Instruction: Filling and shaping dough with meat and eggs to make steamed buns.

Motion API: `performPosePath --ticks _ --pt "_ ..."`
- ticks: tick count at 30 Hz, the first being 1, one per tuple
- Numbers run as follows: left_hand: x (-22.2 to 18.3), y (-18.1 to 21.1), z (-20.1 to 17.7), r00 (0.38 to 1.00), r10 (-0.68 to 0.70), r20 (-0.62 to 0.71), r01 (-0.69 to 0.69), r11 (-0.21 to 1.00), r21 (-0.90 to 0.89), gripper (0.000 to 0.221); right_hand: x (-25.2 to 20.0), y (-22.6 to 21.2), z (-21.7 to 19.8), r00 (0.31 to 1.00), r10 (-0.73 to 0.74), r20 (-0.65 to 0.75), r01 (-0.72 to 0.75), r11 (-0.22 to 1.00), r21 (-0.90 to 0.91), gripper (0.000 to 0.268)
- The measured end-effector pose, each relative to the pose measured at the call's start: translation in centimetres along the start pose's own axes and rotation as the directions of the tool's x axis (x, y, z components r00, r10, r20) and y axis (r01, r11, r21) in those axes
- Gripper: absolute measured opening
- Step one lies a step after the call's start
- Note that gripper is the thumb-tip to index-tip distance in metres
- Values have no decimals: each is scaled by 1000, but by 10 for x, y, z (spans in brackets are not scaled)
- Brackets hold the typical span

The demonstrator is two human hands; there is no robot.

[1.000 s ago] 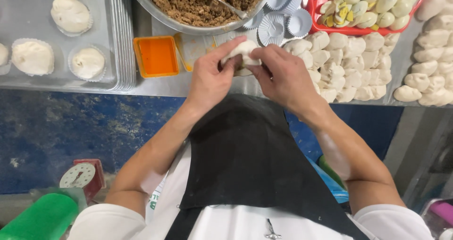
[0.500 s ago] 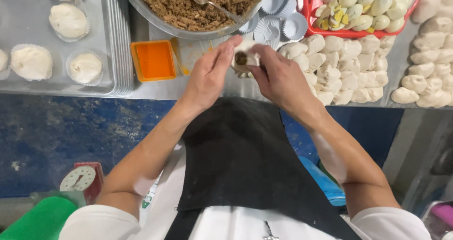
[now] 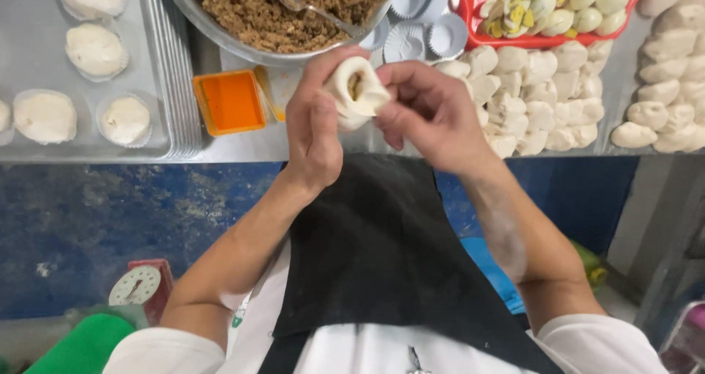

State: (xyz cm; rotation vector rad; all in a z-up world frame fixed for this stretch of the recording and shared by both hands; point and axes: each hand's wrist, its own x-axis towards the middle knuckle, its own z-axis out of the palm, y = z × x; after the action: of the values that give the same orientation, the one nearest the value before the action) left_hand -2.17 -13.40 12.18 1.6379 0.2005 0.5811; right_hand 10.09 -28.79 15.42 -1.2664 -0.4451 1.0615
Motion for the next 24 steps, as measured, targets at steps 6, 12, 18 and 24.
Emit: performPosePath --ticks 6,12,18,24 --pt "0 -14 5 994 -97 -42 92 990 -106 64 0 5 6 889 -448 98 351 527 -774 20" --pt "7 -13 -7 966 -245 83 257 942 -217 68 -1 -8 9 988 -105 -112 23 821 -570 34" --pt "11 -24 -15 946 -250 205 295 926 -235 71 3 2 2 932 -346 106 312 623 -717 28" --pt "15 -35 -19 889 -349 295 426 867 -258 73 9 9 0 953 -258 159 276 523 -806 26"
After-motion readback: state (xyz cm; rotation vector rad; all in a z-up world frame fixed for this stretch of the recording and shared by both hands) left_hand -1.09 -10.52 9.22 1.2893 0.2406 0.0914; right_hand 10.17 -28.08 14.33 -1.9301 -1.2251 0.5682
